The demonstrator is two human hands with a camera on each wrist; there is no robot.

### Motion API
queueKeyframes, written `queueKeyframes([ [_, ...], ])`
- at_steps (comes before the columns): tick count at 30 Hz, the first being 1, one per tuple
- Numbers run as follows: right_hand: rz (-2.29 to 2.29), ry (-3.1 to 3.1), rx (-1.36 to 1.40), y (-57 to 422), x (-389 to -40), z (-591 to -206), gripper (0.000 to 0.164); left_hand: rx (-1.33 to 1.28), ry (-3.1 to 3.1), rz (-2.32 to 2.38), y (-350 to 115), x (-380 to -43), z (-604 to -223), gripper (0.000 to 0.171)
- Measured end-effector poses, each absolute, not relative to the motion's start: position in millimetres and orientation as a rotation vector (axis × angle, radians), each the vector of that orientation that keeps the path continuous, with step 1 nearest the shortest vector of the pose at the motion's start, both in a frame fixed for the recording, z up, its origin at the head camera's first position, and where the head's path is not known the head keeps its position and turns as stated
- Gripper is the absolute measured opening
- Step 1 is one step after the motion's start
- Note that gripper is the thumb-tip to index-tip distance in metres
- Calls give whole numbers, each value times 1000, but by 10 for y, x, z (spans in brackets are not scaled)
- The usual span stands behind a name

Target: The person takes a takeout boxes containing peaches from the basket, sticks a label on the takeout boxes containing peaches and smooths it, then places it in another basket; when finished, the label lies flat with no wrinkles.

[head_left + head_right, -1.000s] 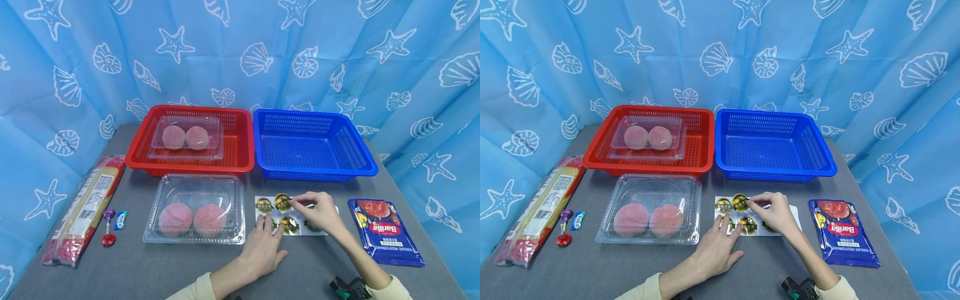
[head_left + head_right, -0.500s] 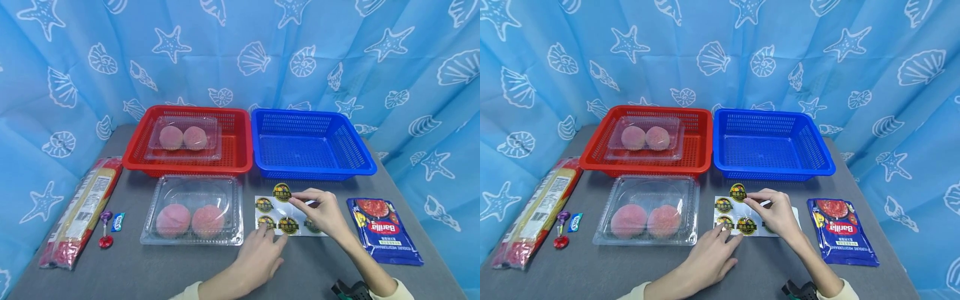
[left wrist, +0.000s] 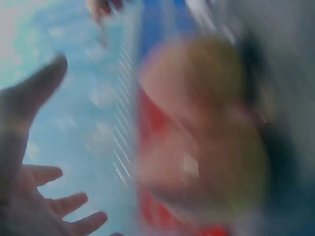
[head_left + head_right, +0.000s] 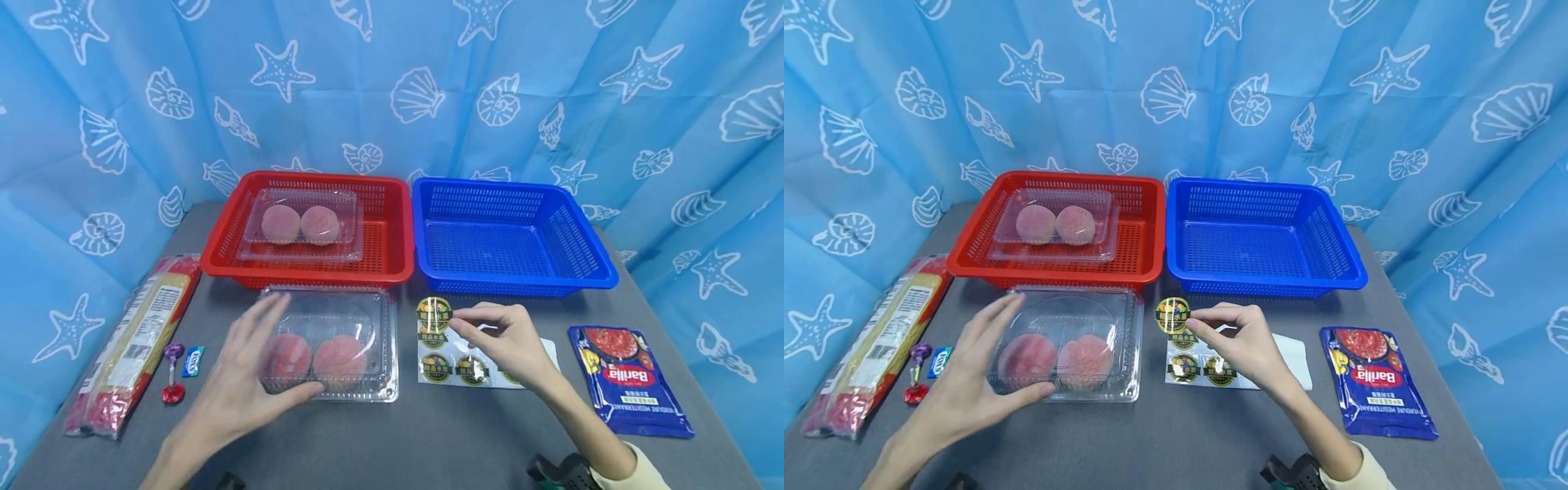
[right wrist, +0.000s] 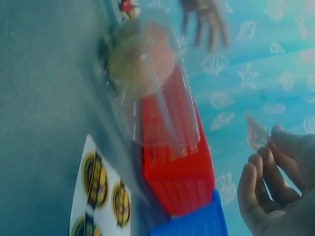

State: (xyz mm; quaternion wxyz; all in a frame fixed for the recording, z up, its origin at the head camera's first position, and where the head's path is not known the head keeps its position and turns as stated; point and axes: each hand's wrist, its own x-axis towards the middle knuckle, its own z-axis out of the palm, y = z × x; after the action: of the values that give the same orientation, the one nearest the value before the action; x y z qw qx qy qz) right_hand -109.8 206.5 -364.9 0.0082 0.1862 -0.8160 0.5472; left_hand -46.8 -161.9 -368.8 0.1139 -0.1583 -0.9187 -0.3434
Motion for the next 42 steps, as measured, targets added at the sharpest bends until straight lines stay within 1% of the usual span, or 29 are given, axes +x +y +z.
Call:
queueKeyframes([
  [2, 1786, -2564, 576, 1991, -1107, -3622, 13, -391, -2788, -1042, -1803, -521, -3753, 128],
  [4, 1830, -2573, 589, 1911, -1117, -3599, 14, -368, -2851, -1073, -1920, -568, -3817, 133],
  [7, 1869, -2568, 633, 1778, -1134, -3577, 15, -372, -2916, -1128, -1988, -618, -3892, 130],
  [11, 1890, -2556, 702, 1577, -1176, -3574, 15, -384, -2985, -1145, -1971, -648, -3948, 122],
  [15, 1880, -2538, 737, 1365, -1227, -3601, 15, -387, -3024, -1127, -1933, -638, -3971, 119],
  [25, 1802, -2529, 788, 928, -1265, -3748, 18, -227, -3112, -1092, -1840, -646, -3975, 125],
  [29, 1697, -2530, 773, 859, -1254, -3770, 16, -230, -3113, -1095, -1834, -653, -3983, 125],
  [35, 1534, -2548, 835, 863, -1235, -3778, 12, -233, -3120, -1119, -1833, -655, -3989, 124],
  [42, 1314, -2661, 851, 933, -1243, -3717, 15, -228, -3119, -1107, -1840, -646, -3994, 125],
])
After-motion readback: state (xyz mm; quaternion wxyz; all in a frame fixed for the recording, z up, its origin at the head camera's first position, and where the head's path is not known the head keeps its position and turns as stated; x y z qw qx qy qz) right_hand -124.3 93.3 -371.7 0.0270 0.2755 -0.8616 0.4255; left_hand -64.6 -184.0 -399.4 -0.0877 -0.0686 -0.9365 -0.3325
